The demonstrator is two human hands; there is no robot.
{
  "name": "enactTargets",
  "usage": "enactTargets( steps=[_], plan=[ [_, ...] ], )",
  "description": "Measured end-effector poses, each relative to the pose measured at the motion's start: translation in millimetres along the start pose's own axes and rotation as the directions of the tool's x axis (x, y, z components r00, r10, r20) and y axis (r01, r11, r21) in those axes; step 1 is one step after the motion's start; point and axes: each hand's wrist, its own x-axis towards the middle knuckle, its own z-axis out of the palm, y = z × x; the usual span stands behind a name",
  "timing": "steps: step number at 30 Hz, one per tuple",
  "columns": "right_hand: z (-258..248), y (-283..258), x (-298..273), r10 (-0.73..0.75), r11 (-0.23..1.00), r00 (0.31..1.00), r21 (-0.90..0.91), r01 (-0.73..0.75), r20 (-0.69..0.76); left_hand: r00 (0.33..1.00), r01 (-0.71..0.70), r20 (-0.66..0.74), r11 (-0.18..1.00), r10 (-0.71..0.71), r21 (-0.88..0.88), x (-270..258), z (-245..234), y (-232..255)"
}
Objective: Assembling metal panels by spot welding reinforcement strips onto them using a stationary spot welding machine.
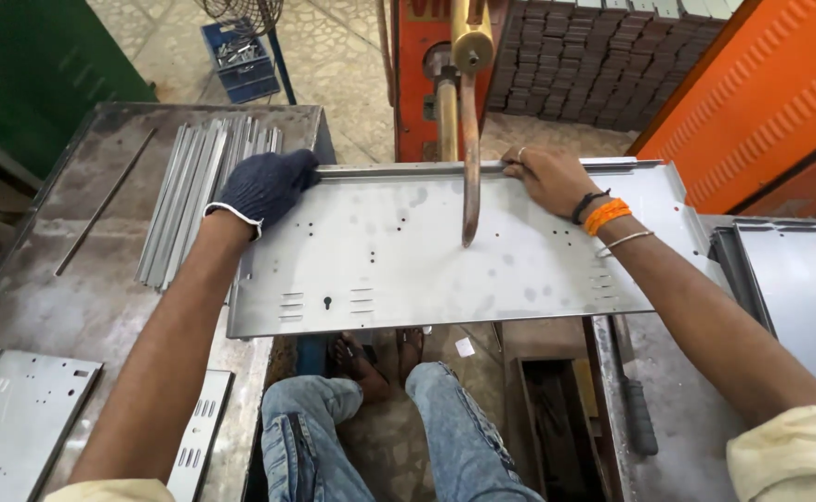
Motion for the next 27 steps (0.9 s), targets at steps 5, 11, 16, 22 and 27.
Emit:
enactTargets(
  steps=[5, 11, 16, 22, 27],
  plan=[
    [-4.5, 1.5, 7.6, 0.025, 0.997, 0.995, -0.07, -0.018, 0.093, 1.0, 0.014, -0.009, 0.997, -0.013, 0.071, 2.0, 14.6, -7.3],
    [-4.7, -7.2, 19.3, 0.106, 0.989, 0.974, -0.123, -0.083, 0.202, 0.996, 0.087, -0.013, 0.996, -0.087, 0.022, 6.3, 21.5, -4.0],
    [8.7, 0.3, 15.6, 0.112, 0.987, 0.977, -0.13, -0.089, 0.181, 0.997, 0.075, -0.035, 0.997, -0.075, -0.018, 8.9, 23.9, 0.8],
    [1.0, -18.3, 1.5, 0.155, 0.986, 0.975, -0.091, -0.142, 0.161, 0.991, 0.129, 0.042, 0.988, -0.126, -0.085, -17.6, -1.3, 21.2],
    [-1.0, -45.6, -52.4, 0.173, 0.983, 0.961, -0.103, -0.154, 0.215, 0.999, 0.052, 0.011, 0.994, -0.051, -0.092, -78.5, -16.6, 56.5]
  ],
)
